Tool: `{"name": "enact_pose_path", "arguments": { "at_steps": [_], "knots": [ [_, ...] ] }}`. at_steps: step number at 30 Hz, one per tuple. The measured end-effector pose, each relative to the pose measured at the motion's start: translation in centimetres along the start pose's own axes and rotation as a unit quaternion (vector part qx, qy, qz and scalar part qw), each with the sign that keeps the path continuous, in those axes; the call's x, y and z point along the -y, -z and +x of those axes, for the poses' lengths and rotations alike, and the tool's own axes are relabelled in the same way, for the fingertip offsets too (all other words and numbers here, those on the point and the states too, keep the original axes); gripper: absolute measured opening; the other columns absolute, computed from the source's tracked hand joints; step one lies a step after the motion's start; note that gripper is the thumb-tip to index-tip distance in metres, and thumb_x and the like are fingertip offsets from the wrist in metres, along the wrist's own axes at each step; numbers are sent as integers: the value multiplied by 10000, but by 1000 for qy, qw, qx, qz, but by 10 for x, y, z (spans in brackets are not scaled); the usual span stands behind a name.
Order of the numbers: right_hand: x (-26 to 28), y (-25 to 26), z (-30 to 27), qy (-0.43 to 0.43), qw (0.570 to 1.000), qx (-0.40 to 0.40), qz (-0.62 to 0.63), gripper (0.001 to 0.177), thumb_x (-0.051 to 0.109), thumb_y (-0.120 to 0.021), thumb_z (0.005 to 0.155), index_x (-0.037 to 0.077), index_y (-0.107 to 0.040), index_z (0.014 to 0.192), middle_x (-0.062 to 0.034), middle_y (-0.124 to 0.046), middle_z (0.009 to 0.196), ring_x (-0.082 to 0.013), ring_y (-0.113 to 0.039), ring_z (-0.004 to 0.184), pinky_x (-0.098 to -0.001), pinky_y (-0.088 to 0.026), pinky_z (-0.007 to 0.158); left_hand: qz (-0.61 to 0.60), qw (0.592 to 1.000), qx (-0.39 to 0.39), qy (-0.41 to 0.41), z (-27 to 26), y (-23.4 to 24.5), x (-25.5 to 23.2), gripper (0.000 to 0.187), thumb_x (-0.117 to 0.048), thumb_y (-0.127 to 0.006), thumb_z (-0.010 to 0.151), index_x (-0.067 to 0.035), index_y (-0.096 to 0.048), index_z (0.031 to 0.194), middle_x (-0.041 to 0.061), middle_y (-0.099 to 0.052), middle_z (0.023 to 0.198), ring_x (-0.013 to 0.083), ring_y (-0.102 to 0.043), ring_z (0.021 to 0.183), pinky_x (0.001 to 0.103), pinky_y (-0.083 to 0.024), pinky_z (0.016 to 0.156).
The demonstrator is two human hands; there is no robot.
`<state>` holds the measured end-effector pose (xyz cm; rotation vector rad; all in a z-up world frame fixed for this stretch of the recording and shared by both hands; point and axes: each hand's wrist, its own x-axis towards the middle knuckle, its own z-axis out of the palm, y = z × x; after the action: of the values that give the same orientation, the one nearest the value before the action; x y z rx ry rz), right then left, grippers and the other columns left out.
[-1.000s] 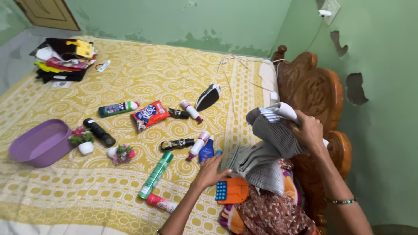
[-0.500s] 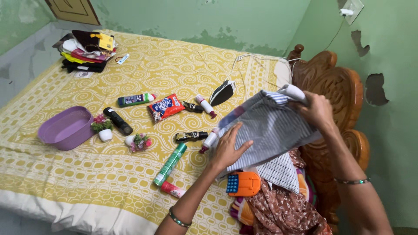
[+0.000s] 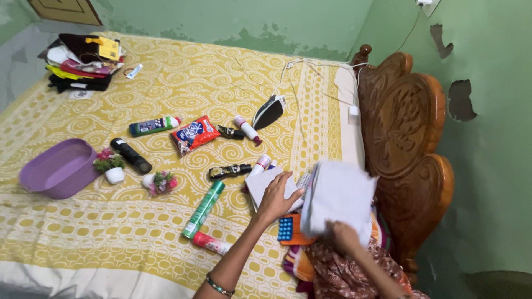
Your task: The person picks up various items from a bed, including folded clothes, a small potted plant, and several bottles of toiletries. They walk to a nearby shelf and place each item onto a shelf, repeating this process for multiple objects.
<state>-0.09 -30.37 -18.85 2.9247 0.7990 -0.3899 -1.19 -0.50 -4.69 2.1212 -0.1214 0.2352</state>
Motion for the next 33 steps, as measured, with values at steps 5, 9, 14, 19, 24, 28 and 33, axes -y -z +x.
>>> {"name": "enact_pose_path", "arguments": {
  "at_steps": [5, 9, 14, 19, 24, 28, 33],
  "knots": [
    [13, -37, -27, 100, 958, -255, -90, 608, 157, -629, 730, 113, -636, 1336, -116, -632, 1408, -329, -593, 1245, -577, -442, 1010, -3, 1000, 0, -9, -3, -19, 11, 727, -492, -711, 906, 15, -534, 1394, 238, -576, 1411, 395, -545, 1335, 467, -443, 1112],
    [-1, -17, 0, -41, 996, -11, 82, 382, 285, -521, 985, 180, -647, 1330, -74, -718, 1278, -267, -726, 1102, -463, -569, 931, -3, 1000, 2, -10, -13, -25, 21, 717, -475, -723, 916, 16, -529, 1401, 248, -564, 1419, 404, -533, 1335, 477, -434, 1104],
    [-43, 91, 62, -123, 968, -110, 190, 603, 487, -695, 905, 77, -652, 1345, -170, -795, 1025, -274, -780, 941, -409, -634, 844, -14, 1000, 4, 12, -27, -9, 36, 733, -479, -723, 902, 8, -518, 1411, 238, -558, 1422, 395, -531, 1331, 466, -435, 1100],
    [-7, 240, 93, -15, 956, -155, 250, 549, 411, -698, 927, 33, -675, 1324, -226, -767, 1050, -302, -757, 922, -412, -584, 822, -14, 999, -42, 20, -42, 33, 63, 735, -491, -704, 919, -7, -496, 1432, 218, -570, 1429, 381, -533, 1354, 453, -425, 1121],
    [122, 330, 85, 103, 937, -46, 330, 466, 401, -662, 938, 13, -744, 1183, -154, -797, 873, -204, -718, 791, -375, -573, 737, 64, 990, -122, 32, -70, 113, 101, 1030, -569, -801, 816, 8, -344, 1536, 264, -430, 1544, 414, -369, 1456, 489, -344, 1176],
    [227, 367, 98, 180, 907, 14, 380, 474, 384, -670, 913, 29, -729, 1222, -93, -798, 937, -148, -713, 835, -348, -580, 739, 128, 973, -191, -1, -114, 220, 116, 1311, -617, -875, 697, 30, -184, 1604, 280, -295, 1638, 398, -239, 1524, 533, -236, 1211],
    [348, 398, 134, 285, 857, 96, 418, 500, 385, -666, 914, 32, -719, 1263, -90, -796, 1030, -122, -702, 913, -327, -577, 793, 87, 987, -114, 77, -184, 367, 135, 1109, -622, -889, 577, 62, -547, 1380, 259, -647, 1308, 362, -627, 1228, 477, -467, 1054]
  ]
}}
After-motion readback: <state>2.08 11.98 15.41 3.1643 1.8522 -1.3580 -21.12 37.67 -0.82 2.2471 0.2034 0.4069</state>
